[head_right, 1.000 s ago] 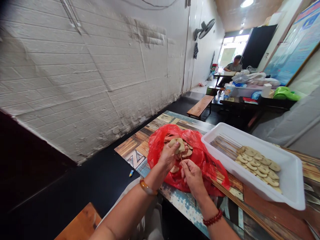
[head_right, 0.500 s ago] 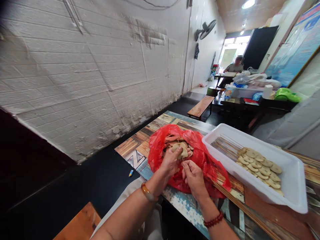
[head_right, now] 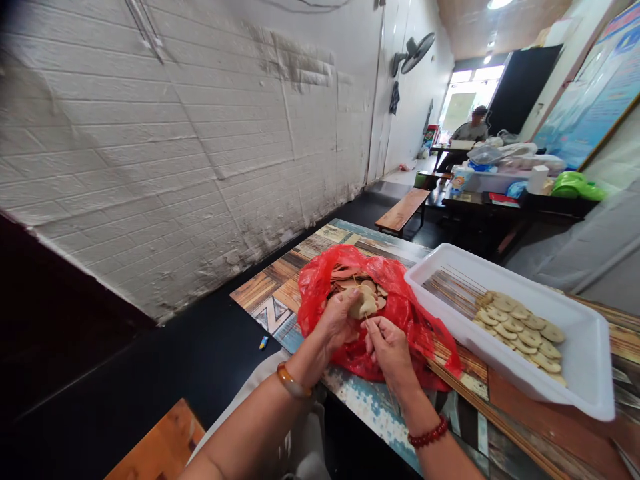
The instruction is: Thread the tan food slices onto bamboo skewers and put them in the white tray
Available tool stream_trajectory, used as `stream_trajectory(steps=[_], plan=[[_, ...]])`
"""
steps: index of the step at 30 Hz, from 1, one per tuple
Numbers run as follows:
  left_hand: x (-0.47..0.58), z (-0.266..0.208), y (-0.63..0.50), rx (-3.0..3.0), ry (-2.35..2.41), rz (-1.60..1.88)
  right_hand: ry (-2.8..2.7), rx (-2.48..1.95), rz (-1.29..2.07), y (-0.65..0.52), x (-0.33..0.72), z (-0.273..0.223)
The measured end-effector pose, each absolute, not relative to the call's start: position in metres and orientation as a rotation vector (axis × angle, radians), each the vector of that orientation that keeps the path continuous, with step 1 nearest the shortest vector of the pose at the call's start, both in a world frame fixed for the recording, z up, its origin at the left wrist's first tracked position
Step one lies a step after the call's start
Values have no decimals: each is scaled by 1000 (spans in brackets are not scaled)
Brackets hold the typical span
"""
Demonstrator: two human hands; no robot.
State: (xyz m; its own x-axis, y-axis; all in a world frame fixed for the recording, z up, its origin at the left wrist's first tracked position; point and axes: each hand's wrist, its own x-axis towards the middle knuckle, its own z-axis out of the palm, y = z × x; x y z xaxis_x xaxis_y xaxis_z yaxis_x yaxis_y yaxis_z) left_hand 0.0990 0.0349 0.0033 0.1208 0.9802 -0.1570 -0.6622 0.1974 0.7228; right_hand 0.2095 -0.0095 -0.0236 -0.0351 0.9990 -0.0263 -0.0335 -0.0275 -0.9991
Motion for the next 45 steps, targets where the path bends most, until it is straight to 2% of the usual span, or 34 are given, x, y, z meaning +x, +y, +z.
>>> stream_trajectory(steps=[16, 23, 29, 33, 37, 45], plan=[[94, -4, 42, 662, 885, 1296, -1364, -1201, 1259, -6, 210, -32], [60, -5, 36, 637, 841, 1383, -1174, -1239, 1103, -4, 226, -18], [29, -12, 36, 766, 1006, 1509, -1055, -1176, 1109, 3, 237, -17], [31, -18, 45, 1062, 1166, 1516, -1058, -1143, 1128, 2, 236, -13], [35, -20, 63, 1651, 1369, 1458, -1098, -1178, 1138, 0, 236, -11], [34, -6, 80, 2319, 1505, 1204, -1106, -1166, 1202, 2, 235, -11]])
